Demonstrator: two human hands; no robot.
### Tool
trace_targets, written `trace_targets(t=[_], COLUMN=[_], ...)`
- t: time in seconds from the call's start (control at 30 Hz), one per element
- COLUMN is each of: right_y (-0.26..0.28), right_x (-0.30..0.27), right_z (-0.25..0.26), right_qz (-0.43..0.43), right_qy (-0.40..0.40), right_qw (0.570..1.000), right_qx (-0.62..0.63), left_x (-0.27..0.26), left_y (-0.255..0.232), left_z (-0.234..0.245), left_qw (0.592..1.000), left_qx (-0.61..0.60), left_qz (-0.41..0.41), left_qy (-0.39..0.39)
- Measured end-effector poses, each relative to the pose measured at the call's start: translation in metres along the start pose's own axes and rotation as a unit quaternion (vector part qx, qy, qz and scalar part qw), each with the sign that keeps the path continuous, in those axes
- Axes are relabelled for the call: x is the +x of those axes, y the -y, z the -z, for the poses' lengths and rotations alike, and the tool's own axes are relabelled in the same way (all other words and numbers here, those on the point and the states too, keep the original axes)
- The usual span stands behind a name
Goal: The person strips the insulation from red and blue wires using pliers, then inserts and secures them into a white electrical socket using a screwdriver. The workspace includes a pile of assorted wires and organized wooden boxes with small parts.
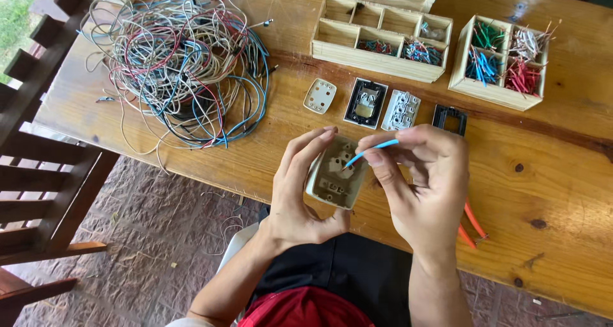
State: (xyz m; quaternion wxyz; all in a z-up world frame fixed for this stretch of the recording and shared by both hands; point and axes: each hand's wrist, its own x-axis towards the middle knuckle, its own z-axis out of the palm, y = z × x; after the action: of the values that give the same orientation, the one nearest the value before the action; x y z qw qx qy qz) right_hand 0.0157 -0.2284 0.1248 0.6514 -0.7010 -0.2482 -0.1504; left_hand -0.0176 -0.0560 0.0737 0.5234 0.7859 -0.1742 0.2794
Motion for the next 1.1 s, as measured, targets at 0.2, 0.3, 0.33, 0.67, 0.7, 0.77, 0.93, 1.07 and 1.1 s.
trace_targets(t=[0.2, 0.3, 0.33, 0.67, 0.7, 0.77, 0.93, 1.07, 1.1], right_y=[-0.002, -0.001, 0.000, -0.004, -0.002, 0.001, 0.006, 0.008, 0.008], right_x=[-0.005, -0.005, -0.005, -0.006, -0.005, -0.006, -0.007, -0.007, -0.008], right_z=[0.000, -0.002, -0.003, 0.000, 0.000, 0.001, 0.005, 0.004, 0.004], right_qz=[-0.003, -0.009, -0.008, -0.022, -0.022, -0.022, -0.034, -0.031, -0.035], right_qy=[-0.007, -0.002, -0.003, 0.006, 0.008, 0.007, 0.021, 0.032, 0.027], right_qw=[0.999, 0.999, 0.998, 0.998, 0.998, 0.998, 0.998, 0.998, 0.998], right_qx=[0.036, 0.052, 0.058, 0.062, 0.062, 0.062, 0.056, 0.038, 0.040], left_x=[-0.007, -0.010, -0.010, -0.011, -0.011, -0.013, -0.014, -0.015, -0.016], left_y=[0.009, 0.012, 0.013, 0.022, 0.023, 0.021, 0.019, 0.022, 0.023], left_z=[-0.006, -0.007, -0.007, -0.003, -0.004, -0.004, -0.003, -0.004, -0.004], left_qw=[0.992, 0.982, 0.976, 0.957, 0.957, 0.956, 0.948, 0.945, 0.945], left_qx=[-0.127, -0.189, -0.216, -0.286, -0.288, -0.290, -0.316, -0.324, -0.325], left_qz=[0.007, 0.016, 0.027, 0.021, 0.022, 0.023, 0.014, 0.022, 0.020], left_qy=[-0.011, -0.006, 0.000, 0.039, 0.036, 0.035, 0.031, 0.031, 0.032])
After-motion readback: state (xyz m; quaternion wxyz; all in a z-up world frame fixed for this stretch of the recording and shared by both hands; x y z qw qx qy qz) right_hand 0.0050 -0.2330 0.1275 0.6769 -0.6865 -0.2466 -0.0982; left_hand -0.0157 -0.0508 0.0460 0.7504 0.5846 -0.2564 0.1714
